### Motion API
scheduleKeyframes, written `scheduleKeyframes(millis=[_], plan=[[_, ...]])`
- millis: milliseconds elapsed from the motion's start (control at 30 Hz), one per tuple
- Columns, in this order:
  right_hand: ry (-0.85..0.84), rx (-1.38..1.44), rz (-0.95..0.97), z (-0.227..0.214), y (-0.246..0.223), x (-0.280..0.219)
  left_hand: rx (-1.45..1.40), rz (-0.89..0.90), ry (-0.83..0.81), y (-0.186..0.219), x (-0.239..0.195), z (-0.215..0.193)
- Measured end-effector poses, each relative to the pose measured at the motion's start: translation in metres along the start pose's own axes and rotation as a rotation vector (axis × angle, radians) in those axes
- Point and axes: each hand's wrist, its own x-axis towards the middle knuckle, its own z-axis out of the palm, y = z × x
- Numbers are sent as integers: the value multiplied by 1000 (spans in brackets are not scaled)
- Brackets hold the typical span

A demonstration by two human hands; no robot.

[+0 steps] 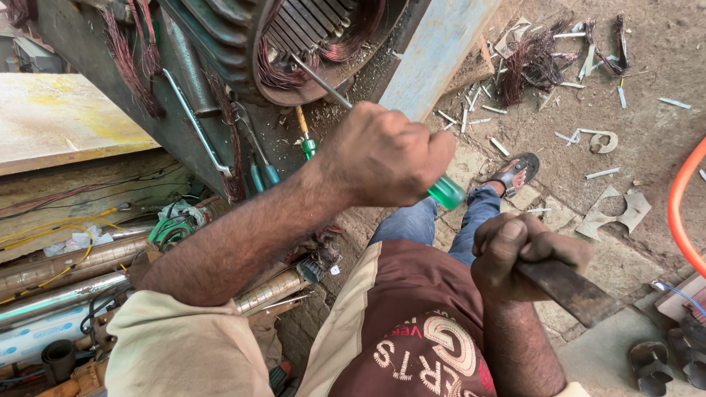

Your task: The person uses a screwdriver and a metal bar to pry and remove copper windings from an electric motor stator. They then use pliers to cut and pull out remaining wire ends from the stator slots.

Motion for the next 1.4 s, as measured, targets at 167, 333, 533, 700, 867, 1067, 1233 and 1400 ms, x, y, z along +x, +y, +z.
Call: scheduleKeyframes(millis=[167,333,533,700,867,1067,1233,1400], plan=[[-22,-33,45,1,2,-4,-2,37,33,5,0,4],[-20,-68,73,1,2,-5,-12,21,19,7,1,5],[-19,-30,90,0,5,-4,-65,4,12,6,3,-4],[-13,-18,-72,-7,16,-4,-71,0,-2,6,3,-2],[-194,-316,-141,11,30,3,-28,32,-32,5,-2,4],[-218,-496,-238,16,32,8,-62,44,19,7,-9,11],[-119,-238,-139,10,34,3,-40,69,39,7,-4,18],[-167,-305,-126,2,38,-6,-11,73,56,3,-3,21]])
